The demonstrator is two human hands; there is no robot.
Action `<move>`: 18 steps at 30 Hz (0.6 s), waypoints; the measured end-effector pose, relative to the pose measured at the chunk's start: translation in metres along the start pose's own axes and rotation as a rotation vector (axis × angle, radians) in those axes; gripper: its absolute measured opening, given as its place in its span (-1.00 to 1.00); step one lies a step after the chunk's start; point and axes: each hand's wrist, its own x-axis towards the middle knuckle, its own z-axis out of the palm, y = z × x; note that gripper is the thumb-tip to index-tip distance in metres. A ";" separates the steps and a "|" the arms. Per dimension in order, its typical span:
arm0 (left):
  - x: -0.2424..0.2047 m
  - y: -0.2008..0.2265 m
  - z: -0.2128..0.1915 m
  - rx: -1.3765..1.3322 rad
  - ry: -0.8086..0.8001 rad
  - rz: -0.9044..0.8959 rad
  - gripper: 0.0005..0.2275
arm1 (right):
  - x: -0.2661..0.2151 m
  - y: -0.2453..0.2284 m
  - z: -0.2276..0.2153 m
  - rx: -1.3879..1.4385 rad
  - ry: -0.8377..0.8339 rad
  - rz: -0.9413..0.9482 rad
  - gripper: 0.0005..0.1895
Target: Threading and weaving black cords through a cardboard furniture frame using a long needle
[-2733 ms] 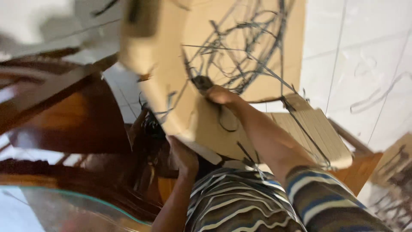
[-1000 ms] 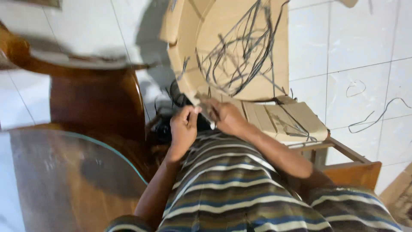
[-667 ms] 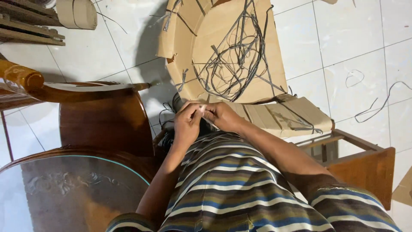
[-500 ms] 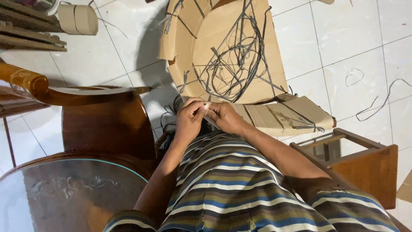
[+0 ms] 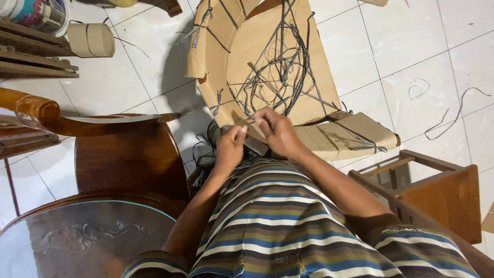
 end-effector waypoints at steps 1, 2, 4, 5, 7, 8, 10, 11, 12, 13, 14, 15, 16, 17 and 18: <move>0.001 -0.002 0.000 -0.034 0.018 -0.048 -0.82 | -0.002 -0.004 -0.007 -0.048 0.060 -0.015 -0.85; 0.002 -0.005 -0.002 -0.066 0.039 -0.097 -0.76 | -0.002 -0.008 -0.012 -0.094 0.118 -0.031 -0.74; 0.003 -0.008 -0.005 -0.075 0.038 -0.104 -0.77 | -0.008 -0.017 -0.025 -0.132 0.134 -0.018 -0.73; 0.003 -0.008 -0.006 -0.086 0.036 -0.110 -0.78 | -0.010 -0.021 -0.032 -0.171 0.152 -0.006 -0.72; 0.006 -0.014 -0.002 -0.080 0.019 -0.078 -0.73 | -0.013 -0.022 -0.031 -0.232 0.104 -0.050 -0.67; 0.008 -0.016 0.000 -0.073 -0.001 -0.044 -0.67 | -0.014 -0.023 -0.031 -0.292 0.060 -0.095 -0.62; 0.008 0.000 -0.005 -0.031 -0.058 0.002 -0.78 | -0.017 -0.048 -0.018 -0.285 0.004 -0.133 -0.65; 0.008 0.008 -0.007 0.013 -0.112 0.046 -0.82 | -0.019 -0.061 -0.011 -0.276 -0.055 -0.171 -0.67; 0.008 -0.001 -0.004 0.014 -0.113 0.048 -0.82 | -0.016 -0.066 -0.005 -0.276 -0.053 -0.171 -0.67; 0.008 -0.009 -0.001 0.005 -0.122 0.030 -0.81 | -0.013 -0.072 0.001 -0.225 -0.112 -0.198 -0.71; 0.007 -0.018 0.001 -0.001 -0.129 0.010 -0.80 | -0.010 -0.078 0.008 -0.171 -0.173 -0.226 -0.75; 0.010 -0.024 0.005 0.001 -0.128 0.010 -0.80 | -0.007 -0.086 0.009 -0.169 -0.172 -0.228 -0.75; 0.014 -0.032 0.009 -0.011 -0.138 -0.019 -0.78 | -0.004 -0.094 0.009 -0.148 -0.210 -0.266 -0.75; 0.017 -0.039 0.013 -0.023 -0.148 -0.048 -0.76 | 0.000 -0.102 0.010 -0.128 -0.247 -0.305 -0.75; 0.017 -0.048 0.014 -0.023 -0.146 -0.050 -0.76 | 0.004 -0.096 0.013 -0.127 -0.249 -0.305 -0.75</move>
